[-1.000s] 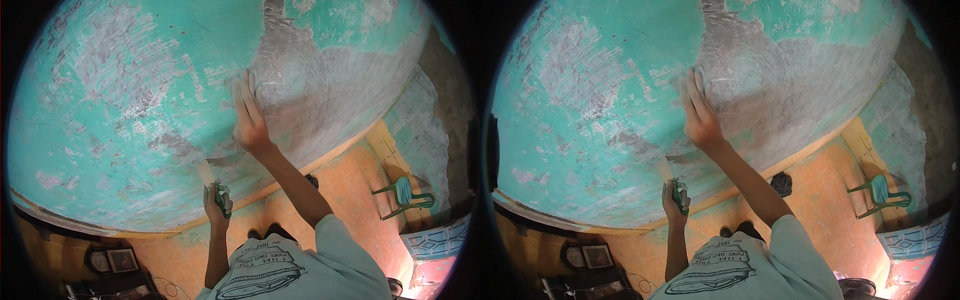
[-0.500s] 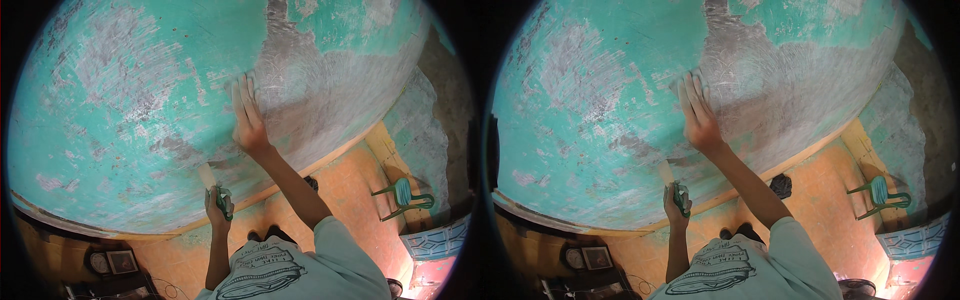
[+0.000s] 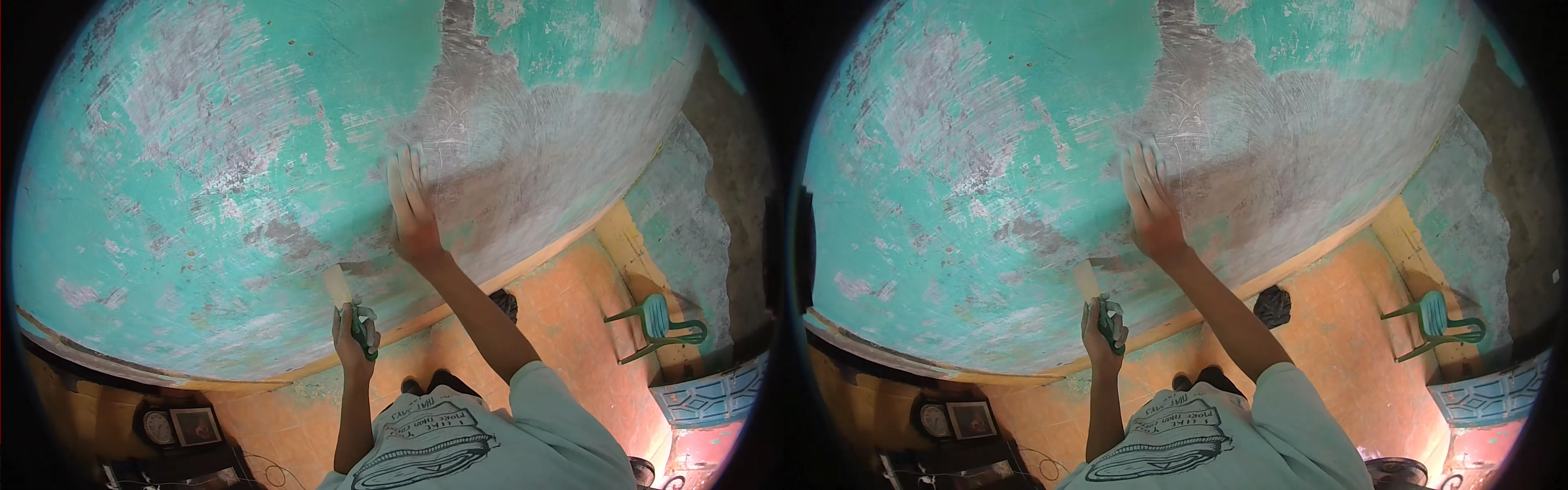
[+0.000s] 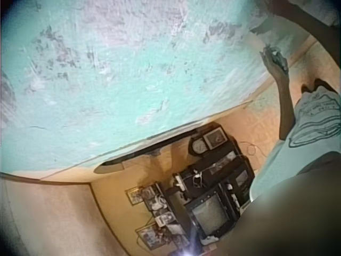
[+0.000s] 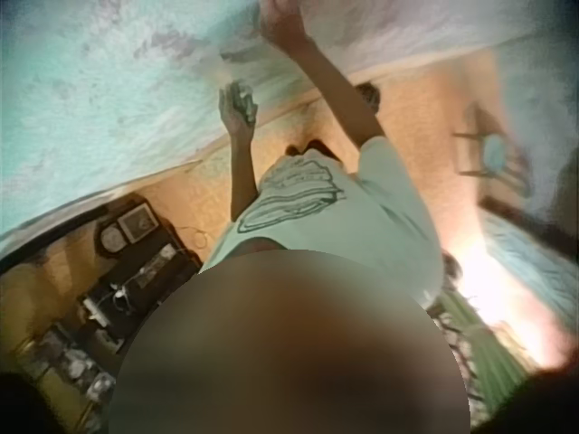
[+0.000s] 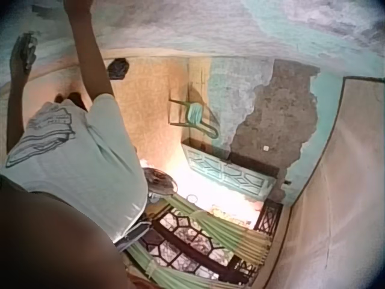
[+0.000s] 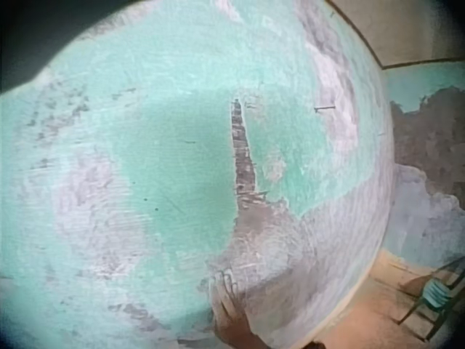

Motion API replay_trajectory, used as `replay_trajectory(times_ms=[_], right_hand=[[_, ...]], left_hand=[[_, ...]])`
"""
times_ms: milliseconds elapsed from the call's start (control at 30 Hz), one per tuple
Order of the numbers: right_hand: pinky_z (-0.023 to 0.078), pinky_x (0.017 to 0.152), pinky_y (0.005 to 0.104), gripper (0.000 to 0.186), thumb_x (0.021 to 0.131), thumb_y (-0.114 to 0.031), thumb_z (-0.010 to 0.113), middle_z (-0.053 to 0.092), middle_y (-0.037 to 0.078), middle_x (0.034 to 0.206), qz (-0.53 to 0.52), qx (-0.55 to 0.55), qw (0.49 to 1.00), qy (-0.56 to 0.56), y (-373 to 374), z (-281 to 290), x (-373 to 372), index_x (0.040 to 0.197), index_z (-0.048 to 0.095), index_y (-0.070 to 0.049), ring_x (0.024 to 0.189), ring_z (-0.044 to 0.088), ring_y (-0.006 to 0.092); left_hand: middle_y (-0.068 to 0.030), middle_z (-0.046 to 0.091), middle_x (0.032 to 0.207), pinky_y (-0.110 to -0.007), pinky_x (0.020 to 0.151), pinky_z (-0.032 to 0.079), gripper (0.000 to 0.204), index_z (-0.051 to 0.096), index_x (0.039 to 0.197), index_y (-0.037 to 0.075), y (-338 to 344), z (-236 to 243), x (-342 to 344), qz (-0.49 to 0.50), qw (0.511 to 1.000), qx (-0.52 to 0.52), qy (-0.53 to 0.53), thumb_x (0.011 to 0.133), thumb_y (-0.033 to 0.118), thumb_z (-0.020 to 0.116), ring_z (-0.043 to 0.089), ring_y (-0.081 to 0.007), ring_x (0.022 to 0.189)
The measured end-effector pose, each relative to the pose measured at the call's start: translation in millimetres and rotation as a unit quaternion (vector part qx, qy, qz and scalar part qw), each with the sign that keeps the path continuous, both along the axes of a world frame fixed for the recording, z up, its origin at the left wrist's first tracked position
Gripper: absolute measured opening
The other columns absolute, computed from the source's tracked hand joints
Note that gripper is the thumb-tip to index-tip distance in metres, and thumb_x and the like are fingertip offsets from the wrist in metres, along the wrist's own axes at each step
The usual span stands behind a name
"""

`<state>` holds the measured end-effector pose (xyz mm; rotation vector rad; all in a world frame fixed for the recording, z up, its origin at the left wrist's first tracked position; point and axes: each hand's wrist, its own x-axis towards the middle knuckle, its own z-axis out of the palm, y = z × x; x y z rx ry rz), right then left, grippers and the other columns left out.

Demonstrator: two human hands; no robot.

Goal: Sanding and applying putty or plaster to a wall to repair surfaces.

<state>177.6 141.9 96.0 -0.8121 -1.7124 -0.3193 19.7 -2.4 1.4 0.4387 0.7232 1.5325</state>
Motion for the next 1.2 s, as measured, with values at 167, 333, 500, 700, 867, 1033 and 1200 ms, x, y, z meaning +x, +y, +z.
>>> replay_trajectory(times_ms=[167, 333, 500, 700, 867, 1033, 1200], right_hand=[[0.027, 0.116, 0.0569, 0.055, 0.087, 0.011, 0.04, 0.035, 0.031, 0.152, -0.018, -0.014, 1.0, 0.008, 1, -6, -2, 0.142, 0.041, 0.012, 0.143, 0.032, 0.0472], [0.026, 0.117, 0.0574, 0.057, 0.085, 0.013, 0.04, 0.033, 0.033, 0.152, -0.007, 0.04, 0.999, 0.0, 3, 52, -7, 0.142, 0.04, 0.012, 0.143, 0.029, 0.0501], [0.027, 0.116, 0.0573, 0.057, 0.084, 0.014, 0.039, 0.033, 0.033, 0.151, -0.005, -0.014, 1.0, 0.011, -7, -34, 0, 0.142, 0.041, 0.013, 0.143, 0.028, 0.0516], [0.029, 0.116, 0.0565, 0.055, 0.087, 0.011, 0.04, 0.033, 0.033, 0.151, 0.007, 0.022, 1.0, 0.021, 3, 29, -11, 0.142, 0.039, 0.013, 0.142, 0.029, 0.0518], [0.029, 0.116, 0.0567, 0.055, 0.087, 0.011, 0.039, 0.032, 0.034, 0.151, -0.026, 0.025, 0.999, -0.007, 3, -2, -2, 0.143, 0.038, 0.013, 0.142, 0.029, 0.052], [0.029, 0.115, 0.0573, 0.056, 0.087, 0.012, 0.041, 0.034, 0.033, 0.15, -0.01, 0.003, 1.0, 0.003, -3, -36, -2, 0.142, 0.038, 0.014, 0.142, 0.029, 0.0512], [0.029, 0.115, 0.0574, 0.058, 0.085, 0.013, 0.043, 0.033, 0.033, 0.152, -0.01, 0.034, 0.999, -0.001, 0, 33, -8, 0.143, 0.037, 0.013, 0.142, 0.03, 0.0514]], left_hand=[[-0.0081, 0.064, 0.082, -0.024, 0.033, 0.028, 0.016, 0.049, 0.11, 0.009, 1, 0, 2, -0.003, 1.0, 0.008, -0.003, 0.106, 0.024, 0.047, 0.039, -0.0085, 0.041], [-0.0081, 0.064, 0.082, -0.024, 0.033, 0.028, 0.015, 0.048, 0.107, 0.009, -1, 1, 0, -0.006, 1.0, 0.001, -0.008, 0.106, 0.024, 0.046, 0.039, -0.0086, 0.04], [-0.0078, 0.064, 0.082, -0.024, 0.033, 0.029, 0.015, 0.048, 0.106, 0.009, 0, 2, 0, -0.011, 1.0, 0.009, -0.005, 0.107, 0.024, 0.045, 0.038, -0.0085, 0.04], [-0.0072, 0.064, 0.082, -0.024, 0.033, 0.03, 0.014, 0.048, 0.107, 0.01, 1, -1, -3, -0.006, 1.0, 0.007, 0.004, 0.107, 0.023, 0.045, 0.038, -0.0082, 0.041], [-0.0073, 0.063, 0.082, -0.024, 0.034, 0.03, 0.014, 0.048, 0.107, 0.01, 0, 4, 0, -0.01, 1.0, 0.01, 0.002, 0.107, 0.023, 0.045, 0.038, -0.0082, 0.042], [-0.0074, 0.063, 0.082, -0.024, 0.034, 0.029, 0.013, 0.048, 0.108, 0.011, -1, 6, -2, -0.015, 1.0, -0.023, 0.009, 0.106, 0.023, 0.047, 0.039, -0.0089, 0.041], [-0.0078, 0.063, 0.082, -0.024, 0.034, 0.029, 0.013, 0.049, 0.108, 0.011, -3, 6, -6, -0.014, 1.0, 0.002, 0.021, 0.106, 0.023, 0.048, 0.039, -0.0089, 0.041]])
